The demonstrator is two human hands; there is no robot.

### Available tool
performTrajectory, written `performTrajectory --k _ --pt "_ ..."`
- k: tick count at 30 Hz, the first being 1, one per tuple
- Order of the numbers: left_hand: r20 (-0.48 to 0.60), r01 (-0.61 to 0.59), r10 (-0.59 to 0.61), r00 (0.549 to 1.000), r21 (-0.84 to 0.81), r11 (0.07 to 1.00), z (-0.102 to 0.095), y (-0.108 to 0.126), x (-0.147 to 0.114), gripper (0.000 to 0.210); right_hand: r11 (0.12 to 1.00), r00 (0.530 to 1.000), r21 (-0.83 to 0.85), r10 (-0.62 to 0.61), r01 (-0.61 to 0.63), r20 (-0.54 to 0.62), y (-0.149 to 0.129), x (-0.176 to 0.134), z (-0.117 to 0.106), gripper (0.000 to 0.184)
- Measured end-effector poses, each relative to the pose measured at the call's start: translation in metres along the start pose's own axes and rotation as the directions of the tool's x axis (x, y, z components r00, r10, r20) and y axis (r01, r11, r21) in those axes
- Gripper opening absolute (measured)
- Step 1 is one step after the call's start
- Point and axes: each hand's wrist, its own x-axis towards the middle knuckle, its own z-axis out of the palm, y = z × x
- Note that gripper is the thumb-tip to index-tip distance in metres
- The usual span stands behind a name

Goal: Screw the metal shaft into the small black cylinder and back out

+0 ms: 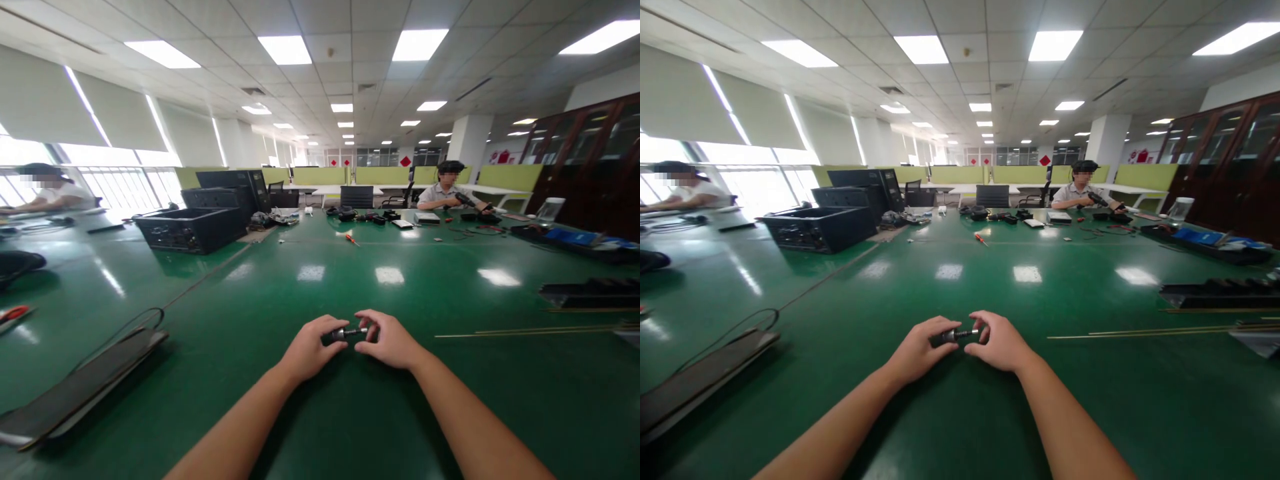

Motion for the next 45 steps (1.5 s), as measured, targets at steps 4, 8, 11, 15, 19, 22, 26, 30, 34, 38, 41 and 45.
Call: performTrajectory --k 4,8,11,15,19,22,26,30,34,38,41,45 --pt "-0.072 0.079 -0.081 0.994 -0.027 0.997 0.001 -0.002 -0.003 0.043 0.985 0.998 -0.156 -0.066 0.068 0.017 -0.009 -0.002 0.004 0.037" --pt "-0.063 0.059 -0.06 0.996 -0.022 0.998 0.005 0.001 -0.001 0.026 0.966 0.993 -0.231 -0.114 0.119 0.032 -0.014 -0.002 0.005 0.018" --pt "-0.056 0.039 -0.041 0.998 -0.037 0.999 0.007 0.002 -0.001 0.024 0.96 0.991 -0.247 -0.123 0.13 0.044 -0.014 -0.001 0.005 0.012" --pt "-0.071 0.04 -0.043 0.997 -0.05 0.998 0.008 0.002 -0.002 0.024 0.962 0.992 -0.245 -0.116 0.123 0.043 -0.014 -0.001 0.005 0.014" --pt "-0.078 0.044 -0.048 0.996 -0.051 0.998 0.008 0.002 -0.001 0.025 0.958 0.992 -0.255 -0.124 0.13 0.039 -0.014 -0.001 0.004 0.014" --pt "-0.074 0.055 -0.059 0.996 -0.049 0.997 0.008 0.001 -0.001 0.026 0.955 0.991 -0.265 -0.127 0.132 0.038 -0.013 -0.001 0.003 0.014" --pt "-0.078 0.066 -0.069 0.995 -0.039 0.997 0.007 0.0 -0.002 0.026 0.954 0.992 -0.273 -0.121 0.126 0.033 -0.014 -0.001 0.002 0.013" --pt "-0.077 0.065 -0.069 0.995 -0.045 0.997 0.005 0.0 -0.002 0.026 0.954 0.993 -0.276 -0.115 0.119 0.03 -0.016 -0.002 0.0 0.013" --pt "-0.074 0.062 -0.066 0.995 -0.046 0.997 0.004 0.002 -0.002 0.025 0.953 0.993 -0.28 -0.111 0.116 0.032 -0.017 -0.002 0.0 0.013" --pt "-0.087 0.066 -0.069 0.994 -0.039 0.997 0.005 0.001 -0.002 0.026 0.95 0.993 -0.288 -0.116 0.12 0.028 -0.015 -0.002 0.0 0.013" --pt "-0.089 0.067 -0.07 0.994 -0.039 0.997 0.005 0.0 -0.002 0.027 0.95 0.992 -0.286 -0.124 0.126 0.025 -0.014 -0.002 0.0 0.013" --pt "-0.096 0.067 -0.071 0.993 -0.039 0.997 0.006 -0.001 -0.002 0.027 0.95 0.992 -0.286 -0.126 0.127 0.02 -0.014 -0.002 0.0 0.012"
